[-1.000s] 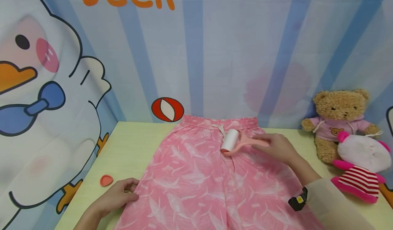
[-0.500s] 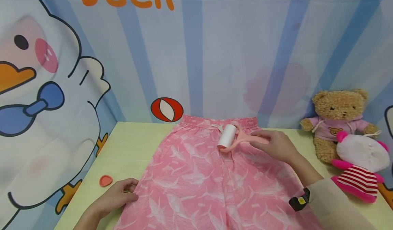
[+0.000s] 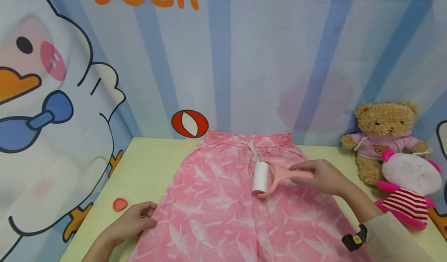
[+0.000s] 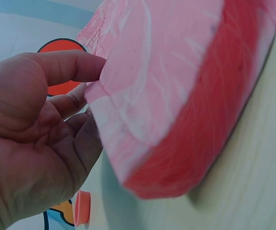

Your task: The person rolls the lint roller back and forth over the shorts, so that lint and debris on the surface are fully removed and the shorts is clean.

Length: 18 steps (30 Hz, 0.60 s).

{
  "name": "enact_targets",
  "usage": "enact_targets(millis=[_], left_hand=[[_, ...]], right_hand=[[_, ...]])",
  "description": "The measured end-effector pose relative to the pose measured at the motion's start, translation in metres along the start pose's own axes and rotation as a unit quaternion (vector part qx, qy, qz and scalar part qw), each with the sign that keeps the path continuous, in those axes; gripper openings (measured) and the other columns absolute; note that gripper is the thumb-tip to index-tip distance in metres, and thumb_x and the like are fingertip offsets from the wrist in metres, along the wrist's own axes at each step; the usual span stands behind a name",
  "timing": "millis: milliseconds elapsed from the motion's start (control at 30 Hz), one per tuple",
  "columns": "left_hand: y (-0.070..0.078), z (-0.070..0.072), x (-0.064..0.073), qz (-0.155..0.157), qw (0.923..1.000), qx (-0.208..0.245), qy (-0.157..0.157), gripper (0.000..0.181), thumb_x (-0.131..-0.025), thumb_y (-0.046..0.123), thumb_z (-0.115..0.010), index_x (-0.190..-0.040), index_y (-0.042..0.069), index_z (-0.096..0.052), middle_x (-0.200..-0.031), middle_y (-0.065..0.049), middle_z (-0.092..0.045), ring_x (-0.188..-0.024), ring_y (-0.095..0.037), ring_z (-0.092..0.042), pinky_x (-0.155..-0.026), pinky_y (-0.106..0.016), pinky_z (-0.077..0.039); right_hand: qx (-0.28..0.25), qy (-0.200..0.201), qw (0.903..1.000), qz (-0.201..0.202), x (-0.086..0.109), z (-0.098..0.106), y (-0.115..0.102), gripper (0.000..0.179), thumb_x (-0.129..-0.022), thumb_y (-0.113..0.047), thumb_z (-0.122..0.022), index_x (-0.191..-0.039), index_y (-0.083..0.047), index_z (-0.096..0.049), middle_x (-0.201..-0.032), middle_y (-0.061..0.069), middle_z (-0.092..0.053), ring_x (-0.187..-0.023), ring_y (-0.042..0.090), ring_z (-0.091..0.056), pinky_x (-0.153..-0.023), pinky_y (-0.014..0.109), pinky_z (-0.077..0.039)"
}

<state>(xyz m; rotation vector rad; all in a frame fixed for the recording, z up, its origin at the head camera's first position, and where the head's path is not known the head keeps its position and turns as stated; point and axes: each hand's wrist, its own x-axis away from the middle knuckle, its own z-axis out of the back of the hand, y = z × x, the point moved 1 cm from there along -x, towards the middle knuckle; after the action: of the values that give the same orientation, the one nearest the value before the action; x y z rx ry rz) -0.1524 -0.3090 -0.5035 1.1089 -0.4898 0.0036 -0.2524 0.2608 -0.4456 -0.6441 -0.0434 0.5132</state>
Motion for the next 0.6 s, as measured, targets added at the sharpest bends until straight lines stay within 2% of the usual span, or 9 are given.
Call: enact_targets(millis=[67,267,467,600], left_hand=[[0.001,0.0,-0.001,0.002,1.0,0.001,-0.001,0.039,-0.092,0.004,-0.069,-0.127,-0.008,-0.059,-0.098,-0.01,-0.061,-0.087,-0.023,-0.059,-0.068,-0.033,-0.051],[0.001,0.001,0.0,0.004,1.0,0.003,-0.002,0.038,-0.092,0.005,-0.068,-0.127,-0.008,-0.058,-0.099,-0.01,-0.06,-0.087,-0.023,-0.058,-0.069,-0.033,-0.051],[0.001,0.0,0.0,0.001,1.0,0.001,-0.001,0.039,-0.092,0.004,-0.068,-0.127,-0.008,-0.059,-0.098,-0.01,-0.06,-0.085,-0.023,-0.058,-0.067,-0.032,-0.051],[0.0,0.0,-0.001,0.0,1.0,-0.001,-0.001,0.038,-0.092,0.004,-0.069,-0.126,-0.008,-0.059,-0.098,-0.01,-0.06,-0.085,-0.023,-0.058,-0.067,-0.032,-0.05]], right_hand=[[-0.011,-0.006,0.9999,0.011,0.002,-0.002,0.004,0.033,-0.092,-0.04,-0.079,-0.12,-0.022,-0.078,-0.114,-0.002,-0.075,-0.092,0.011,-0.066,-0.073,0.033,-0.051],[-0.029,-0.023,0.999,0.025,0.001,-0.011,0.005,0.033,-0.093,-0.04,-0.078,-0.12,-0.022,-0.078,-0.116,-0.002,-0.075,-0.099,0.013,-0.069,-0.079,0.033,-0.054],[-0.002,-0.027,0.9989,0.038,-0.002,-0.019,0.005,0.03,-0.093,-0.043,-0.077,-0.118,-0.027,-0.079,-0.113,-0.008,-0.075,-0.102,0.01,-0.069,-0.083,0.034,-0.055],[0.016,-0.026,0.9984,0.048,-0.003,-0.021,0.002,0.03,-0.093,-0.043,-0.077,-0.118,-0.027,-0.079,-0.112,-0.008,-0.075,-0.102,0.01,-0.069,-0.083,0.035,-0.055]])
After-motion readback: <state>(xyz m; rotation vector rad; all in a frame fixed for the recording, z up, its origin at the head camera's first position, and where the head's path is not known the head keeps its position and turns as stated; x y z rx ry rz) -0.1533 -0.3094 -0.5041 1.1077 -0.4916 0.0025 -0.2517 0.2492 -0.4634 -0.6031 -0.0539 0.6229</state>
